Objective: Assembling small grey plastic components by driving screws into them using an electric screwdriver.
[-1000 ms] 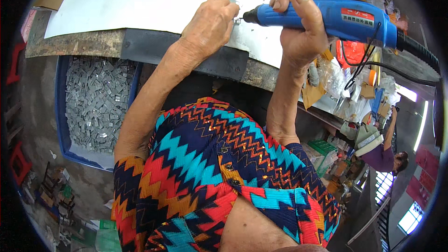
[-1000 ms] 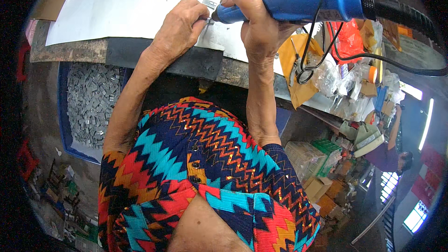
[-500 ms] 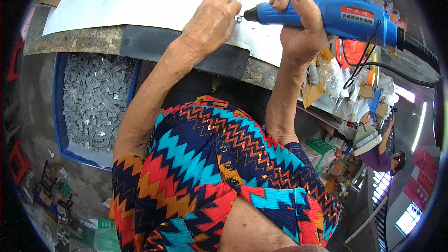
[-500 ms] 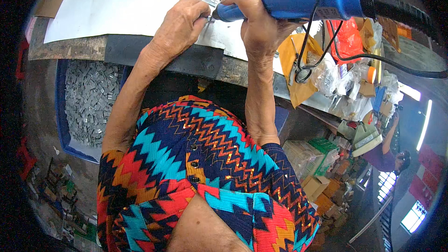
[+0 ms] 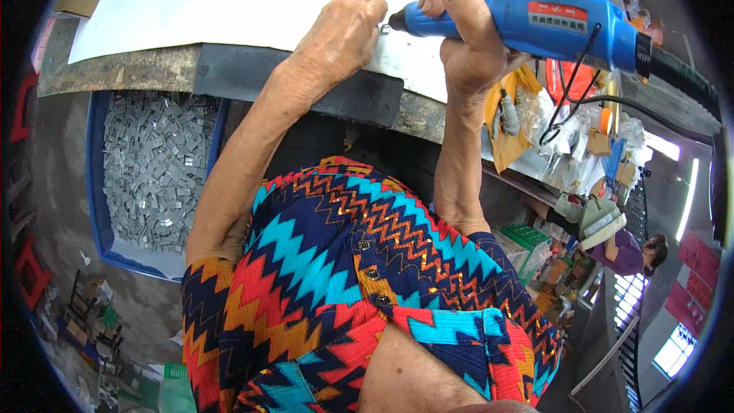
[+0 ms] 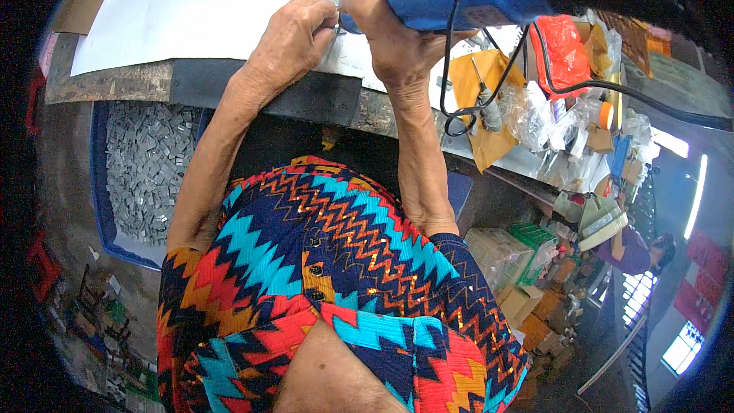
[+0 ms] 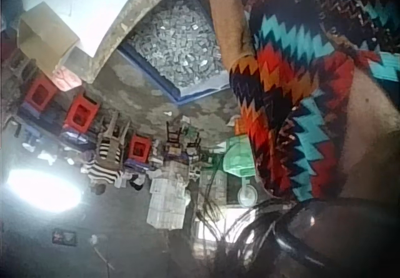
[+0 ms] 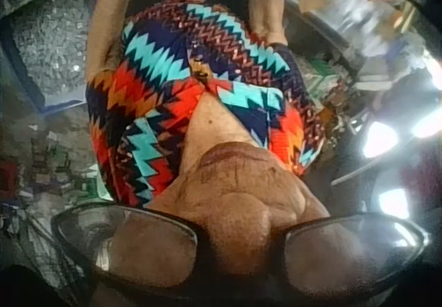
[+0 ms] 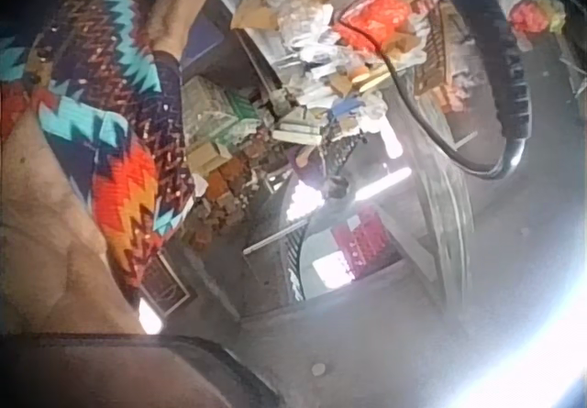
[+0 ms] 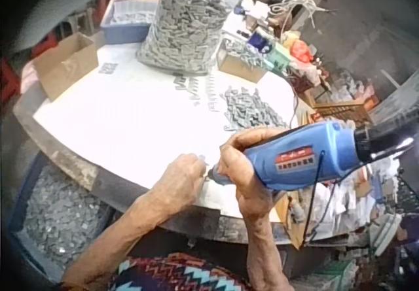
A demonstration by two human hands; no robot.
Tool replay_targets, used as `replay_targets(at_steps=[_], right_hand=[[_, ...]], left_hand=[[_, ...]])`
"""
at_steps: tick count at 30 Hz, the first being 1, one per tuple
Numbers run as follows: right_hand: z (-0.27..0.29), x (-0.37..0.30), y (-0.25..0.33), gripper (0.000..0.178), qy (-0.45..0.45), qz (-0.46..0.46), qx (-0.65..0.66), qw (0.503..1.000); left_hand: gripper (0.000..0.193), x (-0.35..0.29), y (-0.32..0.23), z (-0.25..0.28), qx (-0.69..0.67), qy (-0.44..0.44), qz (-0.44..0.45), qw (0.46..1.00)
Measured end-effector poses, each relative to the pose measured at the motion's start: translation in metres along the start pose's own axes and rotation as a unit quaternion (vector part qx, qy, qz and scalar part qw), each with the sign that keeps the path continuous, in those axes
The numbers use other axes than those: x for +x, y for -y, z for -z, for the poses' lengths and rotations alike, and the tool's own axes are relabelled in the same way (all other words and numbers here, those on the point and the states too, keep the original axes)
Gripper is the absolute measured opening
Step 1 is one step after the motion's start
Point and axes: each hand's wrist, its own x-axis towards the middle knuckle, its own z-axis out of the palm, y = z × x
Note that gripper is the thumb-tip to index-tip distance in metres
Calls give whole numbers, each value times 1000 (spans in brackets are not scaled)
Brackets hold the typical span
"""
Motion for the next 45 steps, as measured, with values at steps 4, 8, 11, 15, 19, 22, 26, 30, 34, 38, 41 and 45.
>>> replay_targets(at_steps=[4,8,11,15,19,22,26,30,34,38,41,45], right_hand=[[4,4,-5,9,45,-11,15,999],[2,3,-10,13,32,-1,56,998],[3,2,-11,17,27,6,86,996],[7,3,-15,19,31,6,62,998],[10,2,-17,19,64,26,37,997],[8,3,-10,17,53,41,92,993],[25,10,-19,14,188,114,119,968],[27,7,-20,18,191,114,129,966],[32,0,-20,21,168,283,24,944],[40,6,4,24,197,148,216,945],[54,2,-2,23,153,146,177,961],[65,-7,-8,21,117,129,78,982]], left_hand=[[9,0,-1,0,-3,-5,-1,1000],[11,0,0,0,2,-3,12,1000],[11,1,-2,0,10,-5,18,1000],[11,1,-2,-2,17,-11,20,1000],[10,0,-1,1,8,6,21,1000],[10,0,-3,0,5,4,13,1000],[15,-2,-5,0,11,7,14,1000],[14,0,-9,3,55,37,5,998],[15,1,-12,3,66,39,-8,997],[13,-3,-8,1,41,25,-5,999],[12,-4,-4,3,33,0,-26,999],[13,-9,-8,18,22,-16,-20,999]])
